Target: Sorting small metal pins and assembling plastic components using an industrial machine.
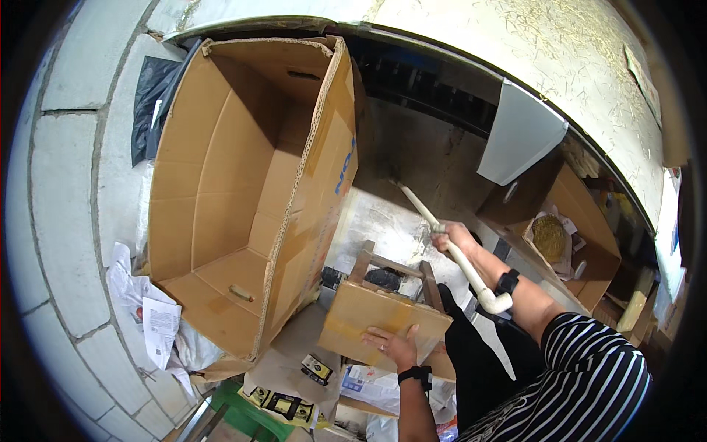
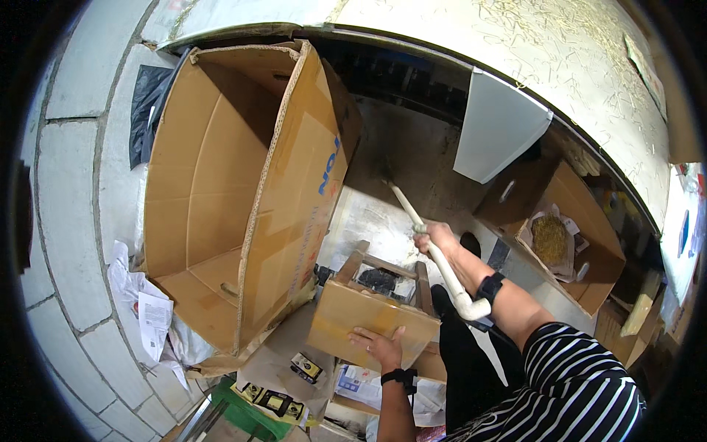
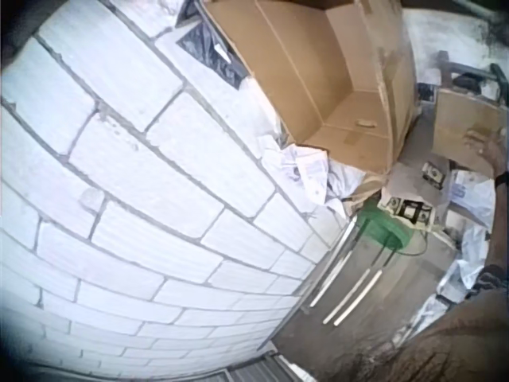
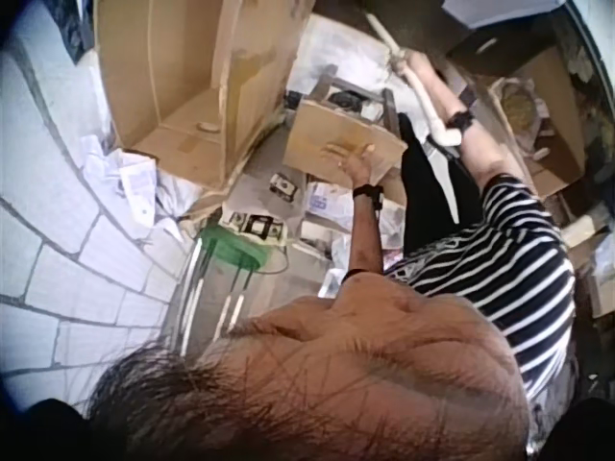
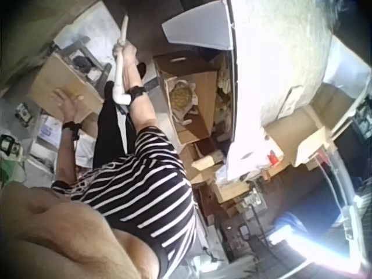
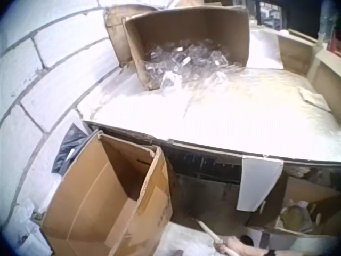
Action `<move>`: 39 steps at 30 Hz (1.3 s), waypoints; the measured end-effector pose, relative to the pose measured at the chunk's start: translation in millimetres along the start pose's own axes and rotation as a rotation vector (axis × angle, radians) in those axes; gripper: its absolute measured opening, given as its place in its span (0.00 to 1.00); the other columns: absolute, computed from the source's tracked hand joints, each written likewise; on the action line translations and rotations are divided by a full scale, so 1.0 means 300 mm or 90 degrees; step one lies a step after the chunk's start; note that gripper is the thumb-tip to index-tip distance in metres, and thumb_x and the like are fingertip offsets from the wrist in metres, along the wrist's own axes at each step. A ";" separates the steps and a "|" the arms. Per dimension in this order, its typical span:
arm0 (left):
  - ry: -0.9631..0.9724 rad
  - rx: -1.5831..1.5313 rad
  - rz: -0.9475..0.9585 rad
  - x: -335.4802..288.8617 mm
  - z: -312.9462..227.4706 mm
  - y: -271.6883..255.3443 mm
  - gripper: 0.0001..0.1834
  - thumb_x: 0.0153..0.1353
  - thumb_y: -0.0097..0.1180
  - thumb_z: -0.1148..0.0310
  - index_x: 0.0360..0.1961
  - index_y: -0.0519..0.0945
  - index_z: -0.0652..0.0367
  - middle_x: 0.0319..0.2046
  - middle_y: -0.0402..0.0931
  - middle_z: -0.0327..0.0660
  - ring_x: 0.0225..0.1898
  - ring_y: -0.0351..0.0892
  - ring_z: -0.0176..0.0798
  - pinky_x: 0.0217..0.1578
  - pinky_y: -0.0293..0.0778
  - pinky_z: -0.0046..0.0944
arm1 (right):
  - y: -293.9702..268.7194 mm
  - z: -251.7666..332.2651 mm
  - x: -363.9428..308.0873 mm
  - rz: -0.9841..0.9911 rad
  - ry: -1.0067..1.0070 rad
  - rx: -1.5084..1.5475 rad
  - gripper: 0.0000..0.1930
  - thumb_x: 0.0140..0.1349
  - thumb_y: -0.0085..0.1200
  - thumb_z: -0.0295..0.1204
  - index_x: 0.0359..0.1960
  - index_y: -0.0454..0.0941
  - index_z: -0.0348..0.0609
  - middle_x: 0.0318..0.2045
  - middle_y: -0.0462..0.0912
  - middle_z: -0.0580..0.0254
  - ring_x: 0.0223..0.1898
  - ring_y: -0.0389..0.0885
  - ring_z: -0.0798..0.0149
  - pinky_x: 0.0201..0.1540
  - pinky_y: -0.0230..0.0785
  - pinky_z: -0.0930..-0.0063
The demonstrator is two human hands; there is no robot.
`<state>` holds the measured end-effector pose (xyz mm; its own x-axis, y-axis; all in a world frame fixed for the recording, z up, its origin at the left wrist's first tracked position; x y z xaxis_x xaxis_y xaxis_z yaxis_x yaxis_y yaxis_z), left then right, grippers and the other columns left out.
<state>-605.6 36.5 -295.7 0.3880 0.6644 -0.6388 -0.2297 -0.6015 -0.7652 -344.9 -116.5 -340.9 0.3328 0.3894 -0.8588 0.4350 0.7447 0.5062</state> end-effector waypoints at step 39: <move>0.184 -0.284 0.216 0.052 -0.091 -0.110 0.36 0.48 0.62 0.54 0.50 0.68 0.74 0.50 0.68 0.60 0.54 0.66 0.55 0.52 0.62 0.49 | -0.643 -0.209 -0.976 -0.022 -0.391 -0.966 0.35 0.51 0.51 0.29 0.60 0.51 0.30 0.35 0.77 0.38 0.36 0.79 0.51 0.40 0.70 0.63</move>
<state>-567.6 54.7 -278.3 0.5988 0.2950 -0.7446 -0.0119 -0.9263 -0.3766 -578.8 -340.3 -191.9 0.7656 0.3773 -0.5211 -0.6000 0.7111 -0.3666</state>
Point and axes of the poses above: each hand's wrist, its own x-axis towards the middle knuckle, its own y-axis out of the palm, z = x × y, the point moved 3 cm from there along x, towards the middle knuckle
